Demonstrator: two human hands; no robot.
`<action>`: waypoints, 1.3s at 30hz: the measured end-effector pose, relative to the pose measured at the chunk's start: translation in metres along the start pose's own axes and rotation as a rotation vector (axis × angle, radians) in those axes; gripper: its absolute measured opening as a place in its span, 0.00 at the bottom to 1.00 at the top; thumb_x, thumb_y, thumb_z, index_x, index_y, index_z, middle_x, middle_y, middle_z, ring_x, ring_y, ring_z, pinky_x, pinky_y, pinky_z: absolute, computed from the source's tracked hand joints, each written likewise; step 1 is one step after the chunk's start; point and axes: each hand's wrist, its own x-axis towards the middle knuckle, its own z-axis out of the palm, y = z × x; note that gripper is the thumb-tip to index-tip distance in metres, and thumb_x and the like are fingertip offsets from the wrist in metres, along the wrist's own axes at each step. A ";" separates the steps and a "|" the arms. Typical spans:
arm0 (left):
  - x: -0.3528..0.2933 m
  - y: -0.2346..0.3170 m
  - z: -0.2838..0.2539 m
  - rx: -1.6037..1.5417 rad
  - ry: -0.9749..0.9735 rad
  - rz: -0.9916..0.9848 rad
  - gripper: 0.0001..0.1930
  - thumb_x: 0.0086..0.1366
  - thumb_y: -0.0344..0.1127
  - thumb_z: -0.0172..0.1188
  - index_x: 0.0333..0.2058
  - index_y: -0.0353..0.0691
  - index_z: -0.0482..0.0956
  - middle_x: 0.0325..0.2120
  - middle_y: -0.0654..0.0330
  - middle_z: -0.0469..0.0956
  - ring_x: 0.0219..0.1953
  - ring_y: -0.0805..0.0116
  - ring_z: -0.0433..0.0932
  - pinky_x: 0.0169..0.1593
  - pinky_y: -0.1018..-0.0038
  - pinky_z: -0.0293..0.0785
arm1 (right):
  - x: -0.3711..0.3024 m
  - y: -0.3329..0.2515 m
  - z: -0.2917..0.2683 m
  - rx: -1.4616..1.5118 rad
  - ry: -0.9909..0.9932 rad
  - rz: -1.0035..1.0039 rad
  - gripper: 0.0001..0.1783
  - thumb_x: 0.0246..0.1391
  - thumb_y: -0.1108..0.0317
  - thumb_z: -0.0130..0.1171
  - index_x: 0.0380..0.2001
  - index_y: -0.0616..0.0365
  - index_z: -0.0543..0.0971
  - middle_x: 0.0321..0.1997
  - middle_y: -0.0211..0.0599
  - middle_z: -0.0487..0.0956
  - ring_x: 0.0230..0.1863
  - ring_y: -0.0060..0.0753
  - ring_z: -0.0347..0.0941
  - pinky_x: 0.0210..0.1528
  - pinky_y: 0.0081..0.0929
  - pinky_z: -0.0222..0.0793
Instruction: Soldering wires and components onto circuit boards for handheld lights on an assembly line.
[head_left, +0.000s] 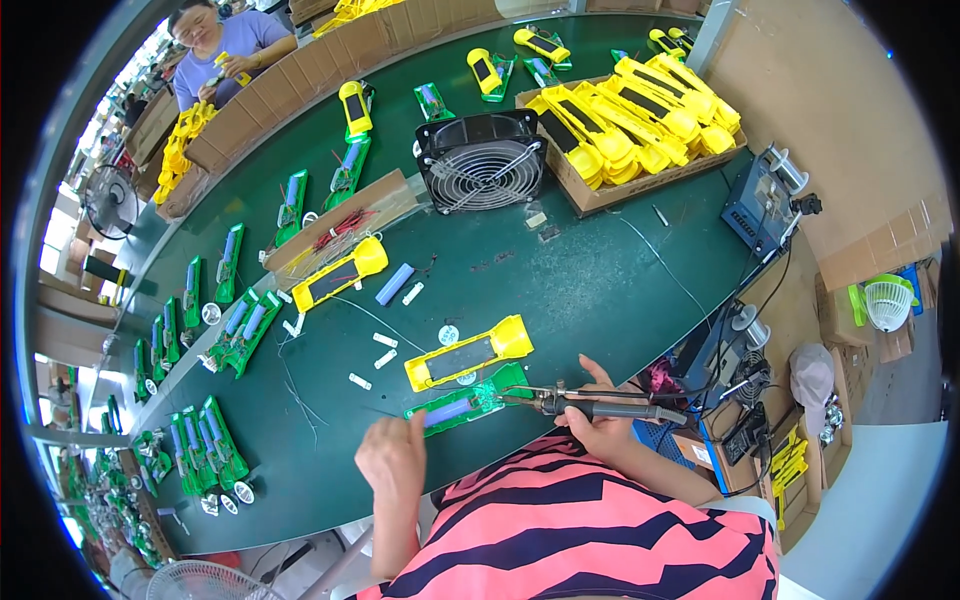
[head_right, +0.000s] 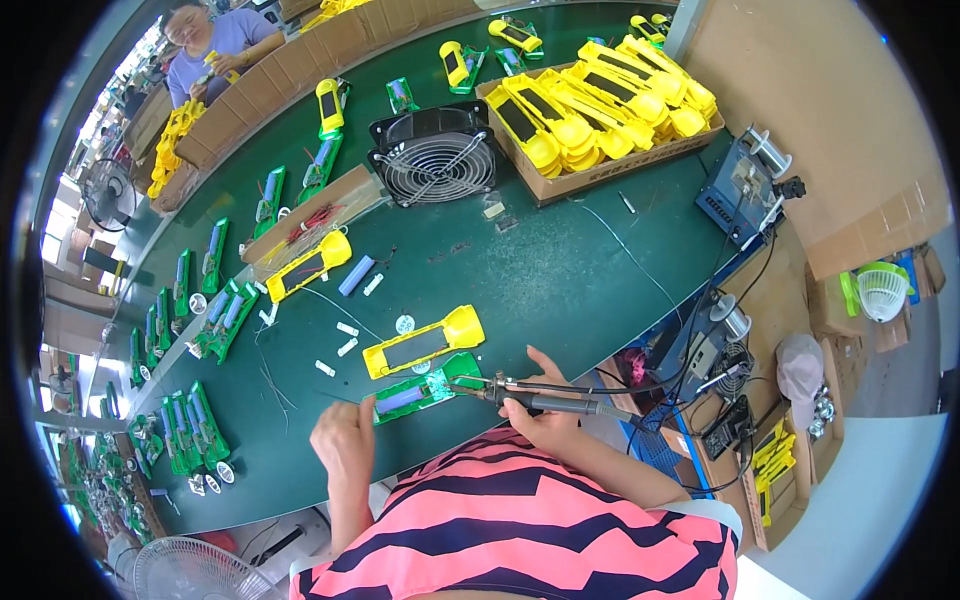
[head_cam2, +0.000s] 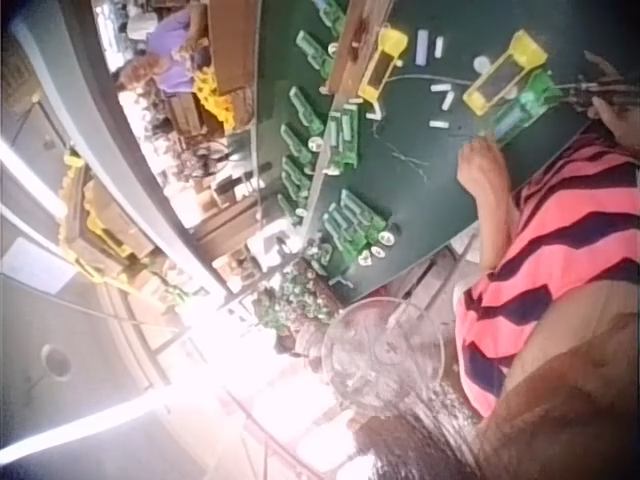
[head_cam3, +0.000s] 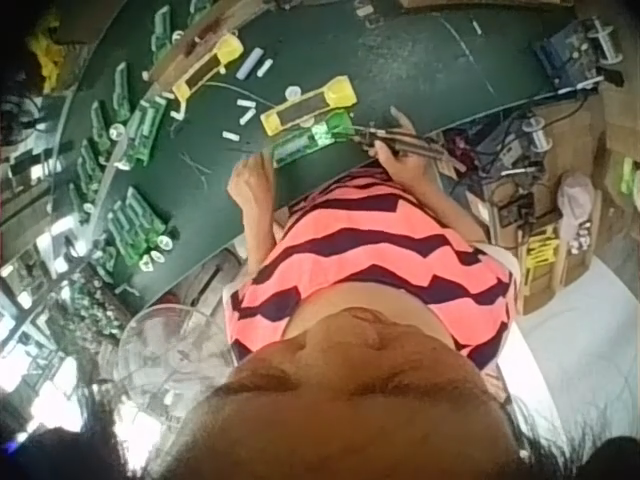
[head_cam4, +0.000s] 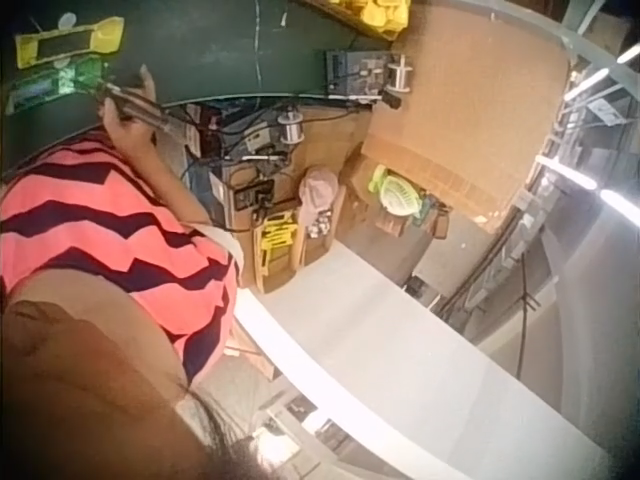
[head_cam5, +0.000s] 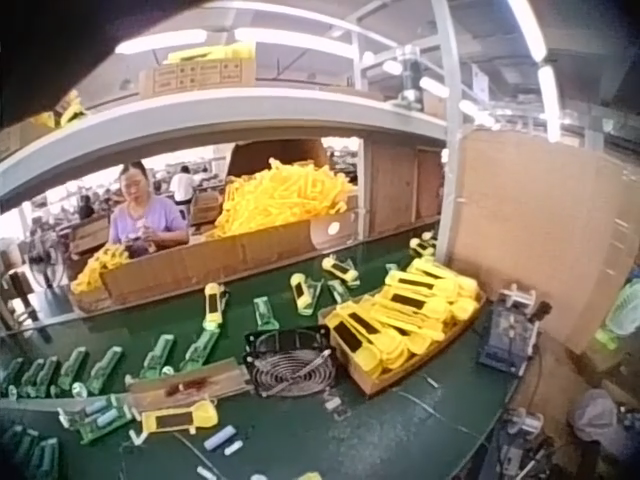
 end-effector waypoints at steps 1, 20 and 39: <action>0.003 -0.001 -0.001 0.030 0.003 -0.056 0.09 0.48 0.32 0.62 0.17 0.39 0.71 0.17 0.60 0.68 0.20 0.64 0.69 0.22 0.71 0.65 | 0.000 -0.001 -0.001 -0.001 0.000 0.001 0.09 0.41 0.77 0.56 0.31 0.60 0.74 0.17 0.30 0.75 0.20 0.22 0.75 0.59 0.47 0.50; 0.002 0.034 0.028 -0.286 -0.008 0.380 0.13 0.41 0.25 0.58 0.31 0.37 0.77 0.23 0.62 0.68 0.25 0.66 0.70 0.31 0.72 0.67 | -0.002 0.000 0.000 0.086 0.032 0.113 0.06 0.41 0.78 0.56 0.28 0.64 0.74 0.20 0.33 0.75 0.20 0.23 0.75 0.59 0.44 0.51; 0.004 0.033 0.027 -0.284 -0.027 0.396 0.13 0.40 0.25 0.58 0.30 0.38 0.77 0.22 0.62 0.67 0.25 0.67 0.70 0.30 0.73 0.66 | -0.006 0.011 0.000 0.121 0.017 0.233 0.05 0.42 0.77 0.56 0.27 0.64 0.74 0.15 0.30 0.75 0.19 0.18 0.73 0.60 0.41 0.50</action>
